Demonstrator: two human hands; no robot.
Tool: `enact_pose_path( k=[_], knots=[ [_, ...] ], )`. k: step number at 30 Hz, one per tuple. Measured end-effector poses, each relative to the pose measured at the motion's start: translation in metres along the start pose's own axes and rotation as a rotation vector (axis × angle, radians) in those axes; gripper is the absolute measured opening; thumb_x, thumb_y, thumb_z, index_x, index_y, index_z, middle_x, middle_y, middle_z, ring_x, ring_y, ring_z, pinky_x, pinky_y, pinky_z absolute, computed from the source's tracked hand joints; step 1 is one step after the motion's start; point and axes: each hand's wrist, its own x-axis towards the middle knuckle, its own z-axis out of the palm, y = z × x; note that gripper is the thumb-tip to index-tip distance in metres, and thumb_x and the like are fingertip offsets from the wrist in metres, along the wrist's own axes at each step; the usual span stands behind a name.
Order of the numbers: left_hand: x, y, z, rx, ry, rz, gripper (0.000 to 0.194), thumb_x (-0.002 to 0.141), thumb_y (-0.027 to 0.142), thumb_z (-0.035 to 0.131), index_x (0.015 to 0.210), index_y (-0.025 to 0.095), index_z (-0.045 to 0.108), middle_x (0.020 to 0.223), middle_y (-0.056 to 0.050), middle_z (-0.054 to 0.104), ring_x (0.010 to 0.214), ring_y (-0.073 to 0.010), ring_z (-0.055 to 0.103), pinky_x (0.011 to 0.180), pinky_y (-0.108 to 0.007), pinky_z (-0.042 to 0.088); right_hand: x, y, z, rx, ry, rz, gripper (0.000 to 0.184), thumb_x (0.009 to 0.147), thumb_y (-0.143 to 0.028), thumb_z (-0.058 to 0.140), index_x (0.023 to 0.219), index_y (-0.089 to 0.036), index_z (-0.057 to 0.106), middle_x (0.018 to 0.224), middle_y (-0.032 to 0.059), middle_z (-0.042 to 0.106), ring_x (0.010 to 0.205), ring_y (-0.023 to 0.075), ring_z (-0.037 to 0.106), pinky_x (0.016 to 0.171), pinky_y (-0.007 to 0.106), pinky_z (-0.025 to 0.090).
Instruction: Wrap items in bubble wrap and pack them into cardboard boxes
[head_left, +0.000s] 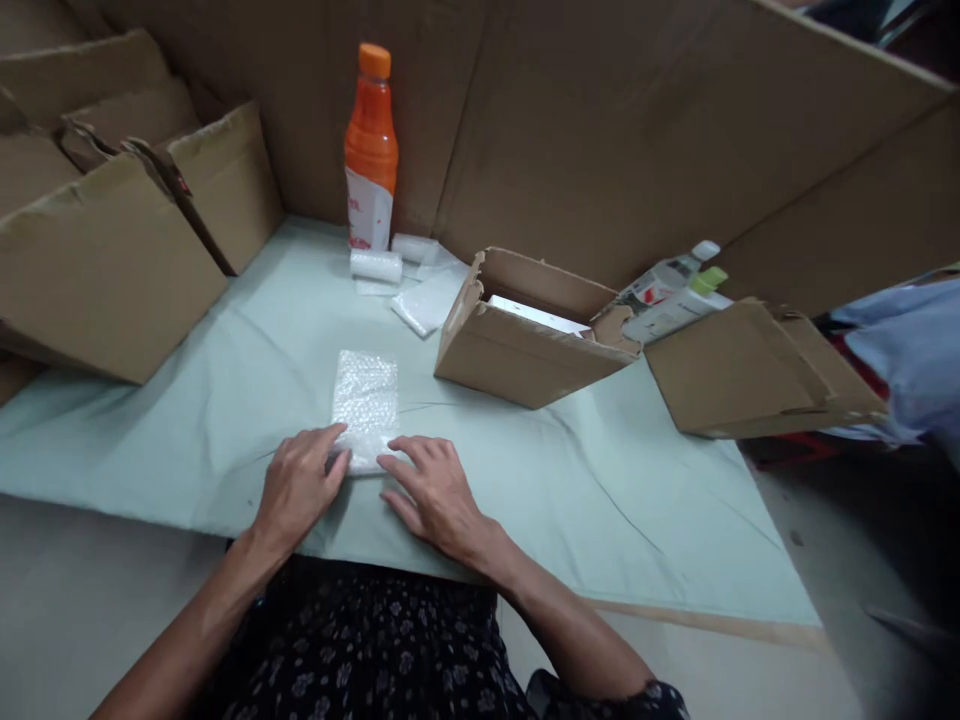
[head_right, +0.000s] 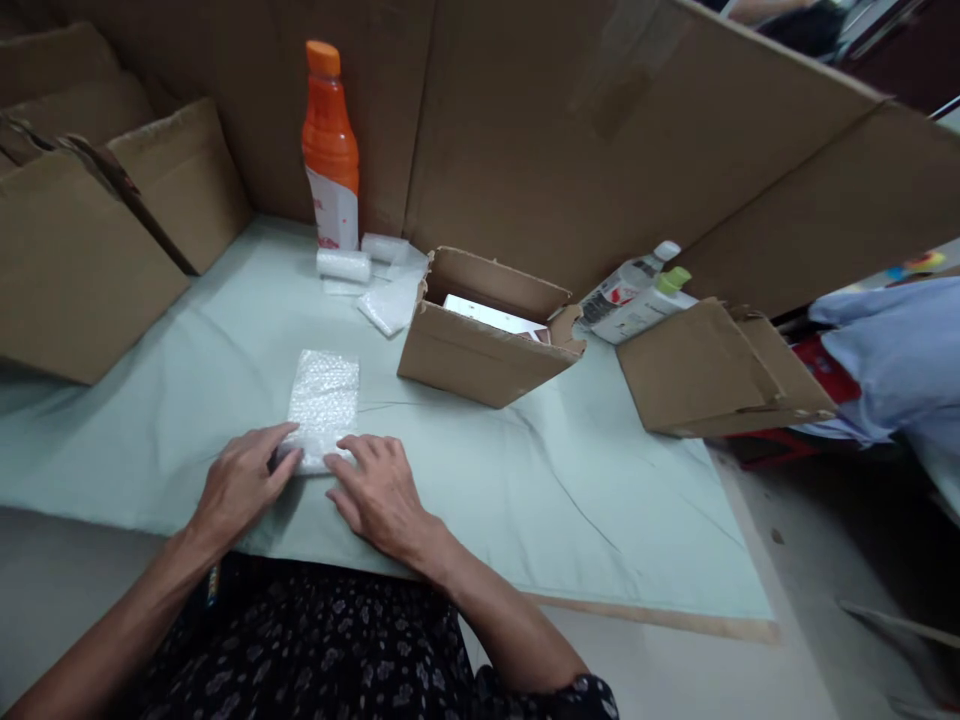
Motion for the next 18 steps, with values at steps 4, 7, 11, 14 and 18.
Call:
enact_pose_path(
  k=[4,7,11,14,18],
  knots=[
    [-0.002,0.002,-0.005,0.039,0.079,0.082,0.037,0.096,0.031,0.05,0.123,0.012,0.065,0.118,-0.019,0.07,0.108,-0.0335,0.064,0.092,-0.046,0.048,0.017,0.004,0.014,-0.022,-0.109,-0.009,0.026,0.098,-0.023,0.059,0.123,-0.017,0.065,0.126,0.0134,0.069,0.112,0.0284,0.06,0.095,0.046,0.043],
    [-0.018,0.006,-0.015,-0.08,0.05,0.19,0.033,0.095,0.028,0.053,0.124,0.018,0.063,0.117,-0.012,0.072,0.109,-0.0283,0.064,0.095,-0.042,0.047,0.015,0.007,0.015,0.125,-0.117,0.064,0.023,0.1,-0.022,0.057,0.121,-0.021,0.067,0.113,0.0079,0.076,0.102,0.0244,0.065,0.093,0.043,0.044],
    [-0.031,0.011,-0.02,-0.162,-0.022,0.134,0.035,0.095,0.027,0.053,0.128,0.022,0.062,0.095,-0.005,0.075,0.089,-0.023,0.066,0.085,-0.038,0.048,-0.002,0.003,0.006,0.286,-0.149,0.129,0.027,0.098,-0.023,0.06,0.124,-0.026,0.067,0.111,0.0057,0.077,0.099,0.0234,0.067,0.091,0.042,0.048],
    [-0.021,0.012,-0.012,-0.115,0.017,0.082,0.034,0.095,0.032,0.053,0.125,0.019,0.065,0.096,-0.007,0.076,0.089,-0.0255,0.067,0.086,-0.041,0.048,-0.007,-0.003,0.001,0.158,-0.063,0.151,0.029,0.099,-0.024,0.058,0.126,-0.022,0.065,0.125,0.0112,0.07,0.111,0.0273,0.062,0.095,0.046,0.046],
    [-0.001,0.009,0.002,-0.043,0.043,0.074,0.034,0.097,0.037,0.052,0.12,0.017,0.067,0.102,-0.012,0.075,0.096,-0.0295,0.067,0.09,-0.045,0.047,-0.001,-0.006,0.004,-0.024,-0.067,0.029,0.038,0.095,-0.032,0.065,0.131,-0.02,0.06,0.138,0.017,0.06,0.118,0.033,0.054,0.096,0.052,0.042]
  ],
)
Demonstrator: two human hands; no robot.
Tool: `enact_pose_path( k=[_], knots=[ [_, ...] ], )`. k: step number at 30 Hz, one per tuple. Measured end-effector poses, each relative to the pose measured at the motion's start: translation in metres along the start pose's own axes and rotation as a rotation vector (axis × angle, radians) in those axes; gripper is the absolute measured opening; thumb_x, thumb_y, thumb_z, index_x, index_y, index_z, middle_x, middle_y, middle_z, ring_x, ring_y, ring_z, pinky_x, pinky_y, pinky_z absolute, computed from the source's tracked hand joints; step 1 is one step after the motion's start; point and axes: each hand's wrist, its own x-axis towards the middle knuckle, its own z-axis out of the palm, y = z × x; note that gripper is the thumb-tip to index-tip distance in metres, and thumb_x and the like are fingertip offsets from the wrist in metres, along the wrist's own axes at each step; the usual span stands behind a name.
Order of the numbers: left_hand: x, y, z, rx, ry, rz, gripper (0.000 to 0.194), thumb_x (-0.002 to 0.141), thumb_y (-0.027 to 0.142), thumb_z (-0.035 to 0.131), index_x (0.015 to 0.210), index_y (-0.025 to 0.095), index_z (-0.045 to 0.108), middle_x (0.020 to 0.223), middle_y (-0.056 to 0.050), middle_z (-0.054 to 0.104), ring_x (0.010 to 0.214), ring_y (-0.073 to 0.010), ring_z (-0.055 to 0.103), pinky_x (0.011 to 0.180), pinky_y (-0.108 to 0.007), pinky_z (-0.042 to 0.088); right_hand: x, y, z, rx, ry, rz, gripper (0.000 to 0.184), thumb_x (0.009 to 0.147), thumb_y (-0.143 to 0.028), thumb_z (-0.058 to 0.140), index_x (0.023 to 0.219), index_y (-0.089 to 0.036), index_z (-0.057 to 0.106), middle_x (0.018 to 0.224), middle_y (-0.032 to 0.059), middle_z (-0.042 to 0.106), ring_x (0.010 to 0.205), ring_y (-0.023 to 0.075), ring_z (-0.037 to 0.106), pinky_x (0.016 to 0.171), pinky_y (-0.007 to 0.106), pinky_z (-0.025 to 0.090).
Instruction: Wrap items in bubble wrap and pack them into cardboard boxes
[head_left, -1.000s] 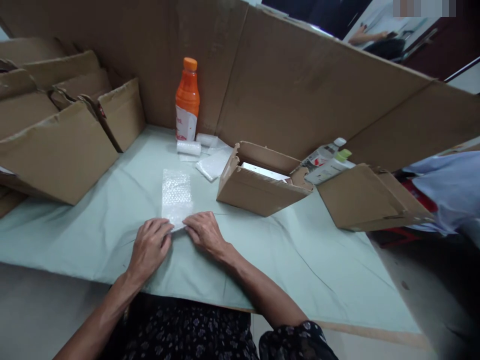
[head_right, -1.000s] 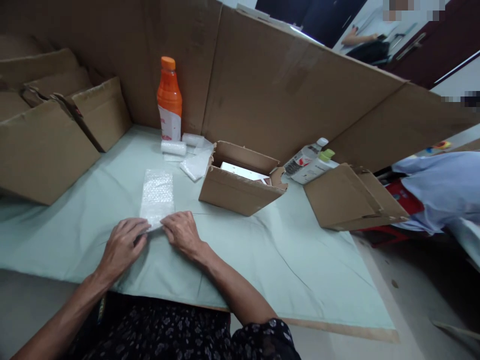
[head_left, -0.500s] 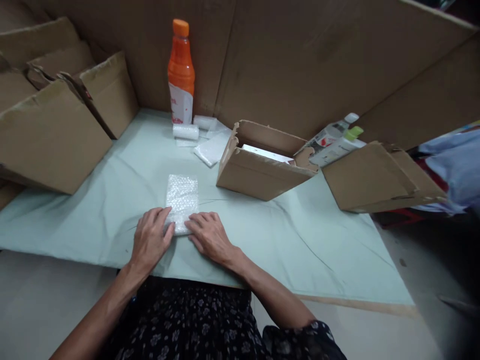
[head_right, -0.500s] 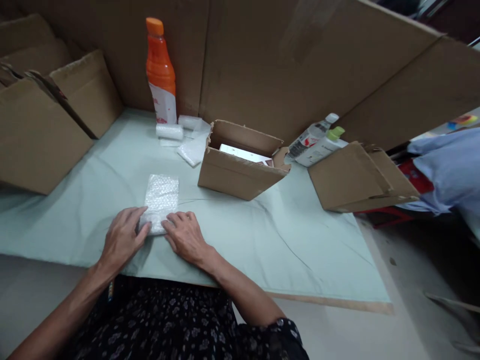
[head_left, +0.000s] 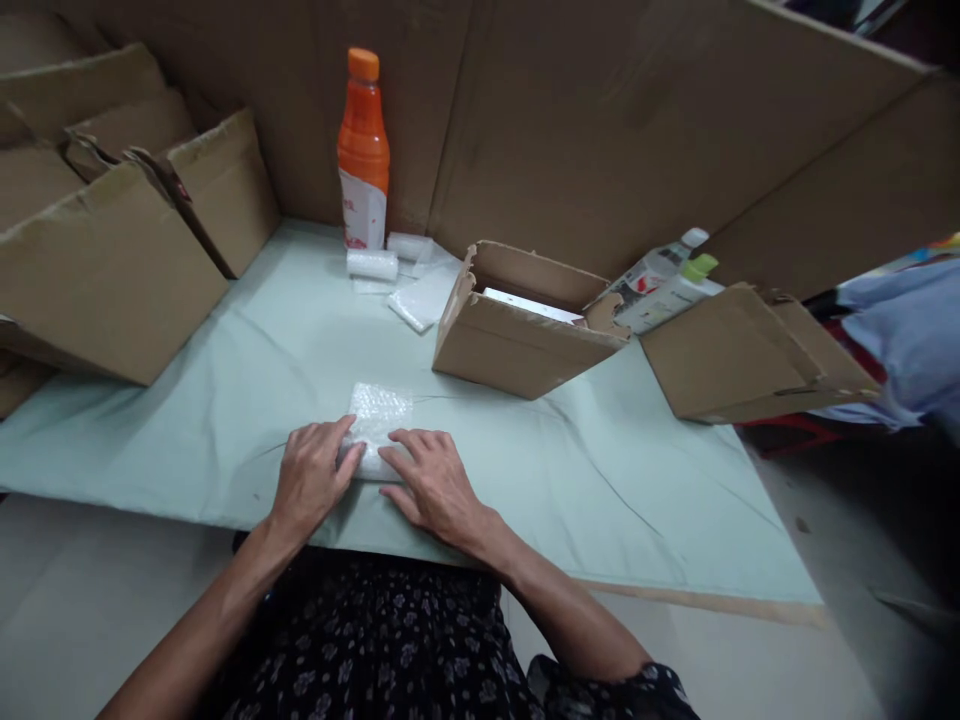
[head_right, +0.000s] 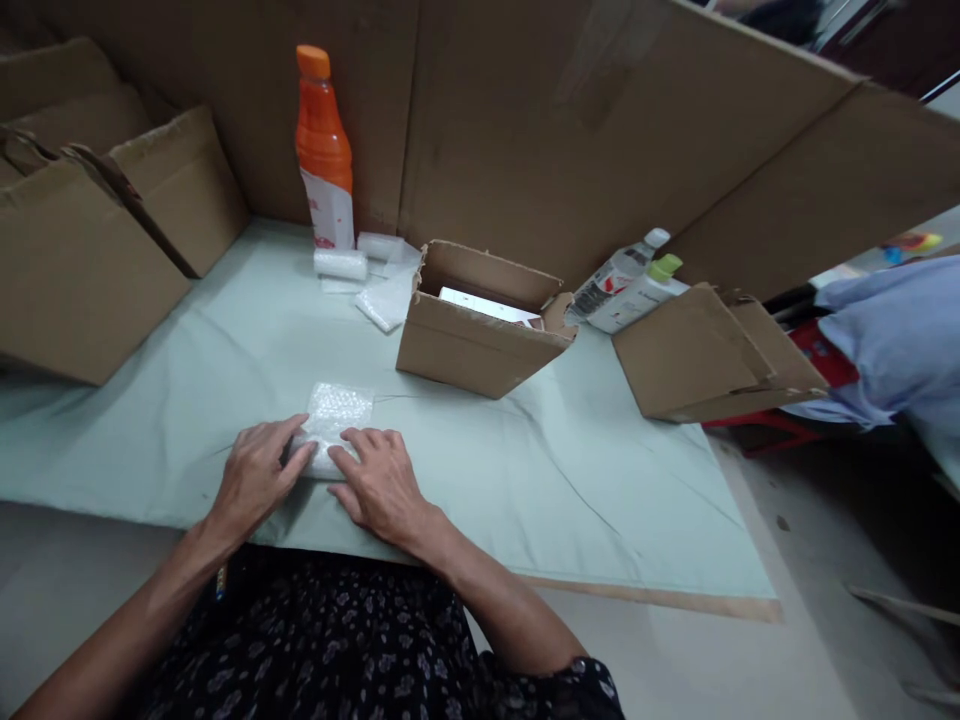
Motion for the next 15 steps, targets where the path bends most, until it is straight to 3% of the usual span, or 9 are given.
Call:
enact_pose_path(
  k=[3,6,10,15],
  knots=[
    [-0.003,0.0,0.0,-0.028,0.013,0.084,0.035,0.096,0.037,0.053,0.122,0.016,0.064,0.116,-0.014,0.072,0.108,-0.0302,0.065,0.095,-0.044,0.047,0.004,0.001,0.006,-0.03,-0.066,-0.002,0.03,0.097,-0.026,0.061,0.127,-0.02,0.062,0.125,0.0144,0.066,0.108,0.0292,0.058,0.093,0.047,0.043],
    [-0.019,0.005,-0.009,-0.09,-0.003,0.147,0.036,0.094,0.032,0.056,0.127,0.018,0.06,0.119,-0.012,0.07,0.11,-0.0277,0.064,0.098,-0.043,0.047,0.0,0.002,0.009,0.089,-0.064,0.068,0.026,0.099,-0.022,0.057,0.124,-0.021,0.063,0.114,0.0101,0.073,0.102,0.0251,0.062,0.092,0.043,0.044],
    [-0.038,0.013,-0.02,-0.16,0.033,0.004,0.04,0.094,0.034,0.058,0.13,0.018,0.058,0.119,-0.012,0.068,0.111,-0.0275,0.064,0.097,-0.042,0.051,-0.007,0.001,0.004,0.252,-0.078,0.126,0.033,0.098,-0.026,0.061,0.13,-0.023,0.062,0.118,0.0085,0.074,0.102,0.0244,0.064,0.092,0.041,0.046],
    [-0.041,0.014,-0.017,-0.176,-0.026,-0.153,0.036,0.093,0.041,0.056,0.123,0.021,0.062,0.119,-0.011,0.068,0.11,-0.0279,0.065,0.091,-0.041,0.055,0.006,0.007,-0.005,0.008,-0.075,0.211,0.028,0.094,-0.029,0.065,0.118,-0.015,0.066,0.125,0.0173,0.065,0.11,0.0315,0.057,0.094,0.05,0.044]
  ],
)
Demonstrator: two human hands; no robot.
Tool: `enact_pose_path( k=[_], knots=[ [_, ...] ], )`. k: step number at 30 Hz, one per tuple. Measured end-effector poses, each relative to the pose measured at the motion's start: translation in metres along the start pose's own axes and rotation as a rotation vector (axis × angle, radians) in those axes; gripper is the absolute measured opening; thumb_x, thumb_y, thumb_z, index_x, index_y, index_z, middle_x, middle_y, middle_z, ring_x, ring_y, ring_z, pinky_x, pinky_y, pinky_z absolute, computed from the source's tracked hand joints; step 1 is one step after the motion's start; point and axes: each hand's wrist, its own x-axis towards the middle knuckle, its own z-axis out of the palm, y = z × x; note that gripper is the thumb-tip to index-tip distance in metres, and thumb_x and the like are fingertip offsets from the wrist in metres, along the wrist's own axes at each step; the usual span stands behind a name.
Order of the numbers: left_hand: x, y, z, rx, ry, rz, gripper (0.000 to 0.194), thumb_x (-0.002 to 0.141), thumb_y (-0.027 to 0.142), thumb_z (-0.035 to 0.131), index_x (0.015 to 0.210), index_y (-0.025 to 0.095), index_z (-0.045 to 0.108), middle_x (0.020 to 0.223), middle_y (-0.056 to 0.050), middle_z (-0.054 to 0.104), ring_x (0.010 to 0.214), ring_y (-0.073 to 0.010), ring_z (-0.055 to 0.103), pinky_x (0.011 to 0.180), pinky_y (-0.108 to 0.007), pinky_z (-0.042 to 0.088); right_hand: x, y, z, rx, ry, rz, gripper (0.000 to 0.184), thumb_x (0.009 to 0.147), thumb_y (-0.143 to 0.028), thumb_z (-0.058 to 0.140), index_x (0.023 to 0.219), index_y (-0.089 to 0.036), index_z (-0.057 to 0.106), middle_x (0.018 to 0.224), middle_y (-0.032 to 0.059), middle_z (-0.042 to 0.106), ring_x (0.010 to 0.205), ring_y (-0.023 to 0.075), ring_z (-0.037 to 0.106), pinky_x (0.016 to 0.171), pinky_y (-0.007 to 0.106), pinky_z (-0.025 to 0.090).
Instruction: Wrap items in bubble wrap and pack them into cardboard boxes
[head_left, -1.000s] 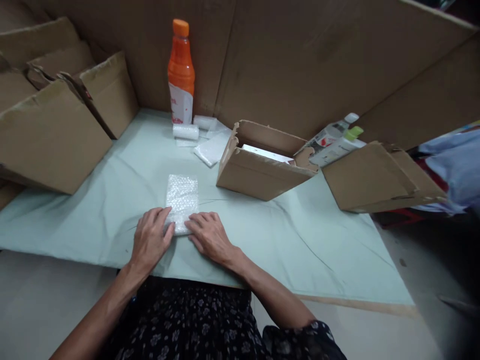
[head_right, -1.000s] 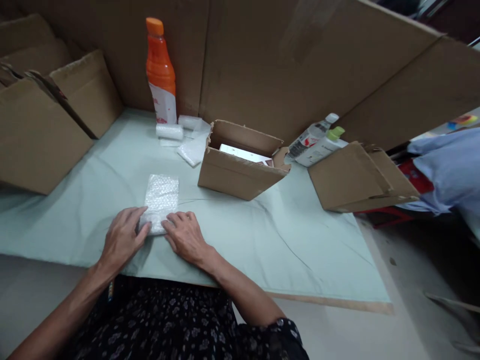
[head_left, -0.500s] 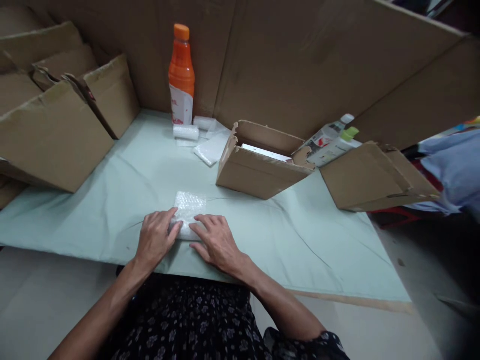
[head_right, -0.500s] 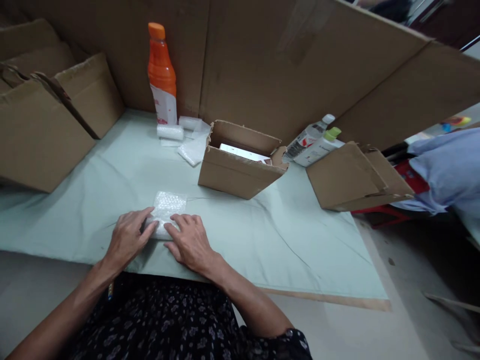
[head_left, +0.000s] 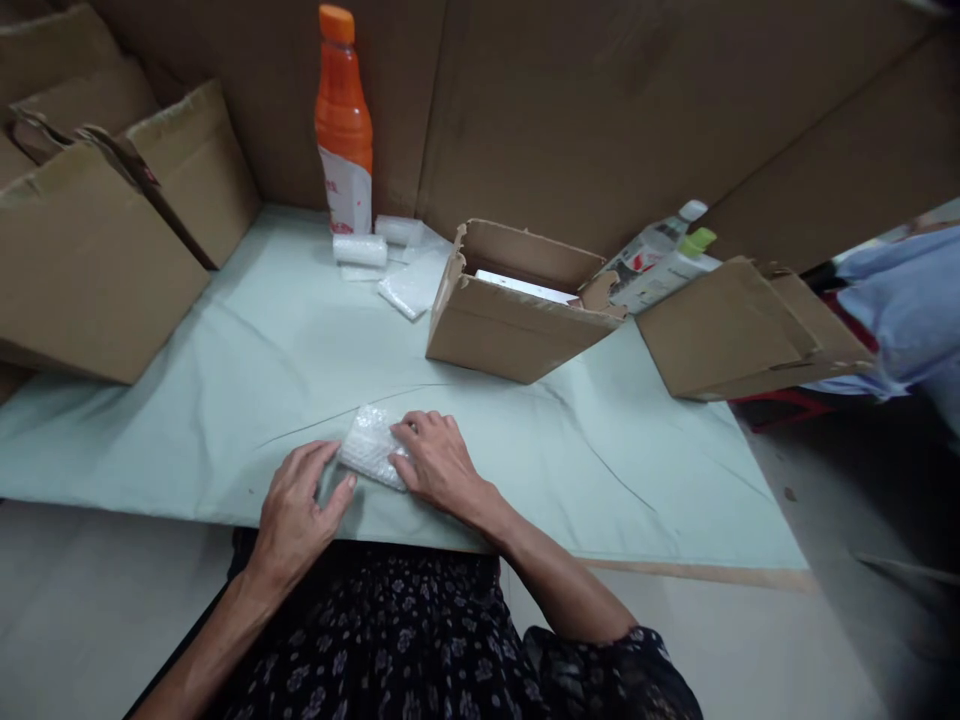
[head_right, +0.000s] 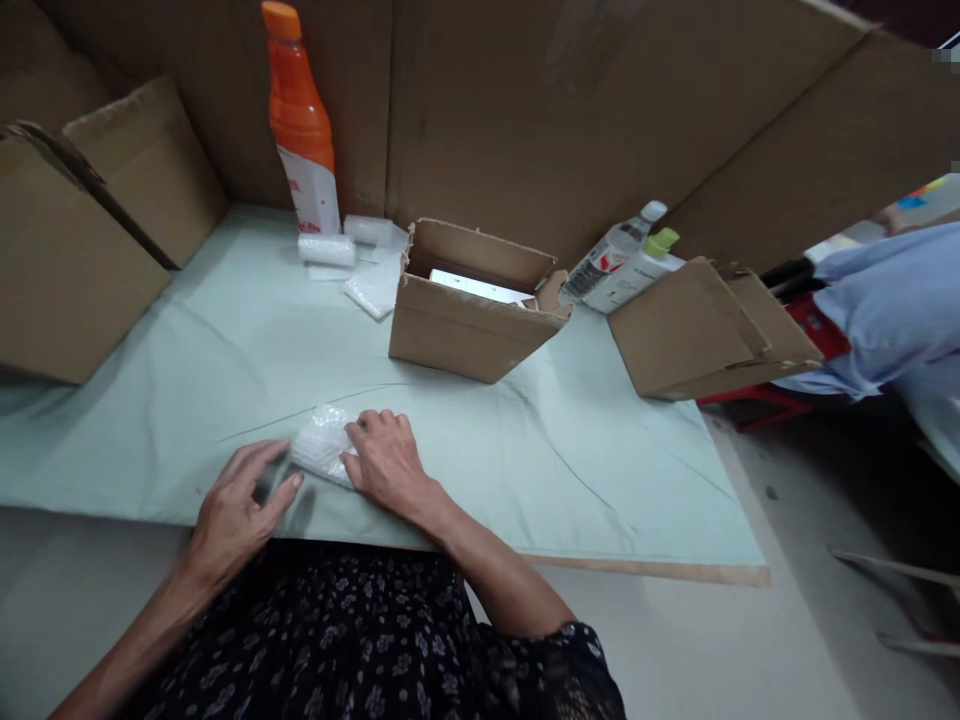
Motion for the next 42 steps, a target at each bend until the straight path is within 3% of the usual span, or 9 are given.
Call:
enact_pose_path(
  k=[6,11,15,19,28,32,35,39,42],
  knots=[
    [0.006,-0.005,0.008,0.072,0.02,0.024,0.033,0.093,0.038,0.054,0.117,0.02,0.065,0.113,-0.013,0.069,0.106,-0.0301,0.064,0.095,-0.046,0.051,0.019,0.008,0.003,-0.003,0.004,0.025,0.046,0.092,-0.047,0.067,0.119,-0.01,0.065,0.146,0.0238,0.051,0.128,0.0361,0.048,0.102,0.053,0.039],
    [0.003,0.0,0.003,-0.071,0.003,-0.136,0.044,0.088,0.045,0.06,0.124,0.019,0.063,0.117,-0.013,0.068,0.111,-0.0305,0.063,0.099,-0.047,0.051,0.007,0.004,0.015,0.329,0.013,0.026,0.027,0.087,-0.034,0.076,0.105,-0.018,0.064,0.123,0.0107,0.068,0.116,0.0265,0.059,0.101,0.045,0.043],
    [0.002,0.015,0.003,-0.532,-0.013,-0.43,0.071,0.08,0.049,0.072,0.14,0.017,0.052,0.13,-0.015,0.065,0.114,-0.0285,0.064,0.102,-0.044,0.051,-0.003,0.002,0.015,0.852,0.122,0.153,0.042,0.086,-0.034,0.074,0.122,-0.022,0.056,0.108,0.0048,0.068,0.096,0.0198,0.065,0.087,0.035,0.051],
    [0.008,0.039,0.016,-1.072,-0.191,-0.536,0.064,0.079,0.048,0.077,0.131,0.015,0.061,0.125,-0.014,0.07,0.118,-0.0291,0.065,0.106,-0.042,0.049,-0.01,-0.004,0.013,1.286,0.145,0.156,0.066,0.085,-0.039,0.072,0.141,-0.024,0.04,0.11,0.0058,0.068,0.095,0.0197,0.066,0.083,0.034,0.055],
    [0.033,0.063,0.022,-1.223,-0.124,-0.665,0.056,0.068,0.047,0.086,0.109,0.011,0.073,0.089,-0.01,0.076,0.092,-0.029,0.073,0.085,-0.04,0.058,-0.031,0.0,-0.004,1.038,0.162,0.121,0.013,0.085,-0.027,0.068,0.078,-0.019,0.061,0.076,-0.0031,0.061,0.076,0.0126,0.054,0.075,0.026,0.045],
    [0.034,0.065,0.019,-1.174,-0.12,-0.684,0.058,0.065,0.05,0.086,0.106,0.012,0.073,0.086,-0.009,0.076,0.085,-0.0273,0.073,0.081,-0.039,0.059,-0.033,0.008,-0.017,0.932,0.019,0.057,0.016,0.083,-0.027,0.072,0.073,-0.019,0.062,0.072,-0.0038,0.061,0.071,0.012,0.054,0.073,0.026,0.044],
    [0.032,0.059,0.018,-1.03,-0.139,-0.635,0.06,0.068,0.055,0.083,0.109,0.013,0.072,0.091,-0.009,0.076,0.087,-0.0263,0.072,0.081,-0.036,0.058,-0.033,0.017,-0.03,0.912,0.116,0.092,0.018,0.081,-0.033,0.076,0.089,-0.019,0.069,0.087,0.0001,0.069,0.079,0.014,0.06,0.077,0.027,0.046],
    [0.029,0.055,0.022,-0.795,-0.397,-0.507,0.057,0.07,0.058,0.079,0.105,0.013,0.074,0.091,-0.009,0.076,0.089,-0.0262,0.07,0.082,-0.033,0.056,-0.032,0.024,-0.038,0.94,0.132,0.079,0.056,0.072,-0.042,0.084,0.12,-0.02,0.067,0.112,0.0055,0.07,0.086,0.0154,0.06,0.078,0.028,0.047],
    [0.024,0.058,0.025,-0.848,-0.451,-0.467,0.058,0.073,0.057,0.077,0.113,0.015,0.072,0.099,-0.009,0.075,0.091,-0.0248,0.067,0.082,-0.031,0.055,-0.031,0.024,-0.035,0.912,0.161,0.066,0.032,0.076,-0.037,0.081,0.1,-0.019,0.072,0.093,0.0013,0.069,0.079,0.014,0.057,0.074,0.026,0.043]
  ],
)
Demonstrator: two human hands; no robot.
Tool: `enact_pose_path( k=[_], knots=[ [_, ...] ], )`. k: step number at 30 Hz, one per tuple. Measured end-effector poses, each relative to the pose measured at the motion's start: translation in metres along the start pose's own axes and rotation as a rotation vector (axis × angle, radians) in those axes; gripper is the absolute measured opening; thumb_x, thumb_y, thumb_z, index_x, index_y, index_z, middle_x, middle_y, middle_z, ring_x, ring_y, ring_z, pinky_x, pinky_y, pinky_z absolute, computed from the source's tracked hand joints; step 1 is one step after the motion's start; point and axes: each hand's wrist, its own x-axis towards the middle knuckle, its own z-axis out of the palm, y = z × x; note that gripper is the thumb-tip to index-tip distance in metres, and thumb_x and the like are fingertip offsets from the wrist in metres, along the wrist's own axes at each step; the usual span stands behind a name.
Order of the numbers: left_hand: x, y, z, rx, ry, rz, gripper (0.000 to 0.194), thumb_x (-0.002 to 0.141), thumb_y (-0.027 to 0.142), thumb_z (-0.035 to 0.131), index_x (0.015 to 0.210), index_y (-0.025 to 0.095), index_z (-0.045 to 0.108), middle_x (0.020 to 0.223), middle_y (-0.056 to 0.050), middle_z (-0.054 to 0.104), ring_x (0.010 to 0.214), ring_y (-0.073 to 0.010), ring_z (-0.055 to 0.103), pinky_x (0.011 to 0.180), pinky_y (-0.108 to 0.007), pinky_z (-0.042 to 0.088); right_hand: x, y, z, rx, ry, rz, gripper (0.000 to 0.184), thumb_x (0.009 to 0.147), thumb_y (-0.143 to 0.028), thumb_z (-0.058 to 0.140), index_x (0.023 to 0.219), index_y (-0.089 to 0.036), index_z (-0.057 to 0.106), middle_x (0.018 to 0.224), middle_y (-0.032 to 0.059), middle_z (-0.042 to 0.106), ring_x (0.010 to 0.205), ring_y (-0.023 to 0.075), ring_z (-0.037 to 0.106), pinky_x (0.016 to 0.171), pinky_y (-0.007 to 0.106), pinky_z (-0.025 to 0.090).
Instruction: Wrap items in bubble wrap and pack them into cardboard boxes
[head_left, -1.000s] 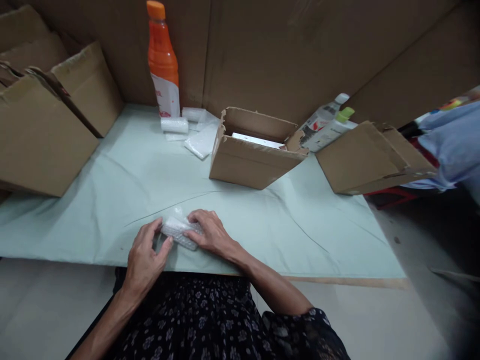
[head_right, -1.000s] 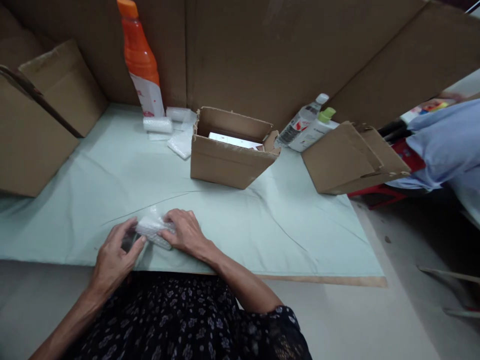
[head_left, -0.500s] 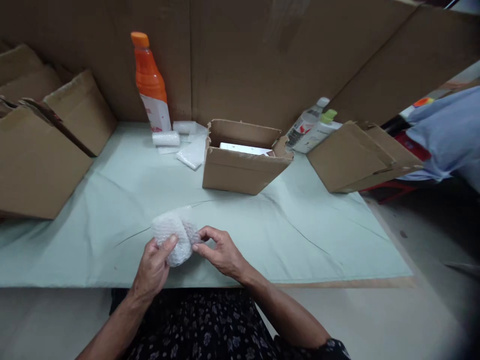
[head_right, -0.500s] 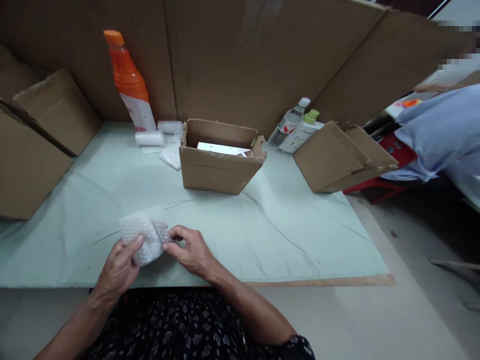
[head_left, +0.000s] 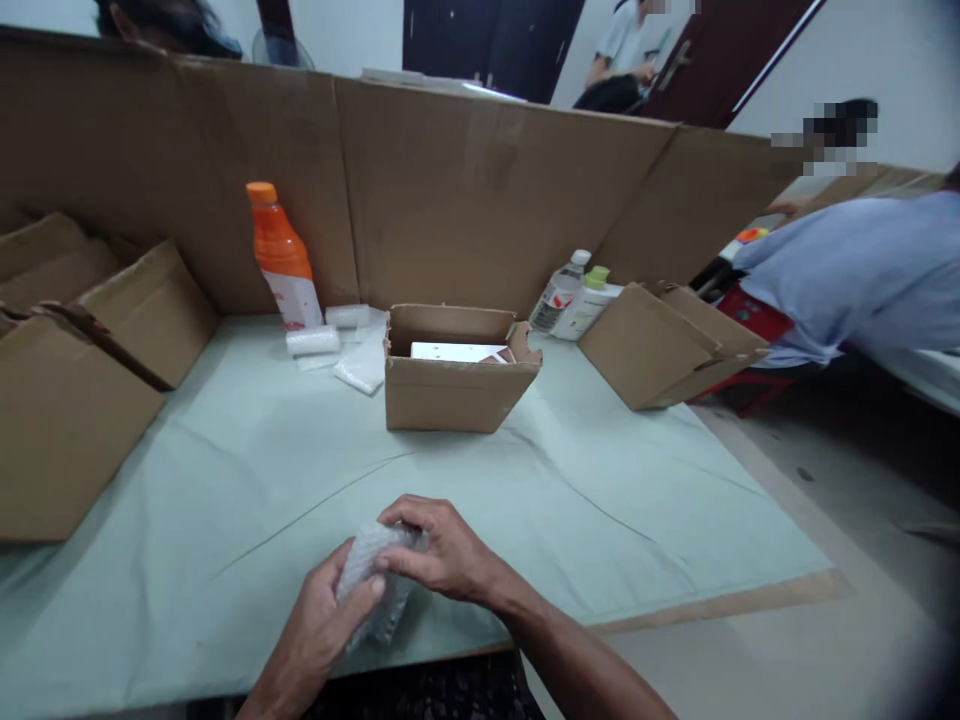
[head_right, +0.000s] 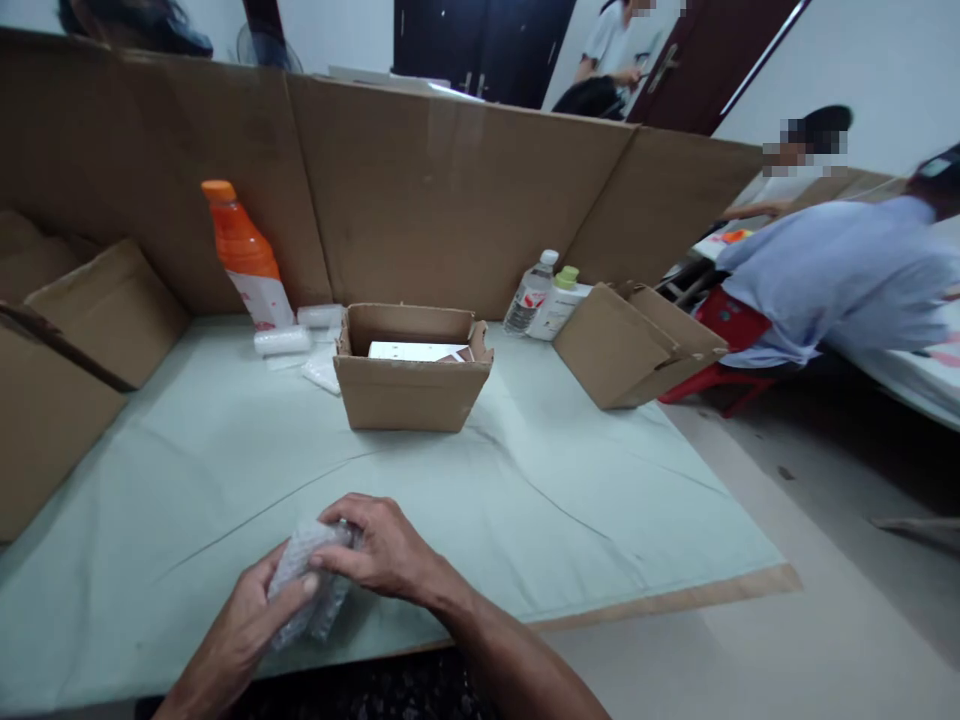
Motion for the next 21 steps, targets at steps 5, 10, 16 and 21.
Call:
enact_pose_path(
  k=[5,10,16,21],
  knots=[
    [0.003,-0.01,-0.002,-0.031,-0.082,-0.069,0.059,0.078,0.052,0.072,0.123,0.014,0.064,0.077,-0.003,0.068,0.067,-0.0175,0.059,0.066,-0.029,0.05,-0.003,0.004,-0.007,0.027,0.145,0.03,0.021,0.079,-0.034,0.076,0.088,-0.017,0.068,0.078,-0.0026,0.06,0.073,0.012,0.051,0.068,0.023,0.04],
    [0.024,-0.019,0.0,0.195,-0.195,-0.05,0.042,0.076,0.043,0.07,0.107,0.014,0.069,0.062,0.002,0.057,0.059,-0.0143,0.051,0.058,-0.026,0.043,-0.009,0.001,-0.029,-0.146,-0.07,0.081,0.022,0.079,-0.031,0.076,0.097,-0.019,0.069,0.078,-0.0033,0.061,0.069,0.0113,0.052,0.062,0.022,0.037],
    [0.047,0.024,-0.007,0.089,-0.256,0.132,0.056,0.076,0.043,0.074,0.125,0.019,0.061,0.09,-0.005,0.067,0.069,-0.0149,0.058,0.065,-0.028,0.05,-0.006,-0.043,-0.081,-0.171,0.157,-0.069,0.008,0.084,-0.025,0.07,0.086,-0.018,0.067,0.076,-0.0012,0.062,0.069,0.0114,0.055,0.062,0.022,0.042],
    [0.111,0.064,-0.012,0.092,0.082,0.357,0.063,0.08,0.045,0.071,0.134,0.019,0.054,0.117,-0.013,0.068,0.1,-0.0228,0.066,0.087,-0.038,0.054,0.043,-0.093,-0.15,-0.026,0.483,-0.246,0.031,0.078,-0.04,0.08,0.096,-0.018,0.067,0.085,0.0016,0.067,0.074,0.0138,0.06,0.064,0.024,0.052]
  ],
)
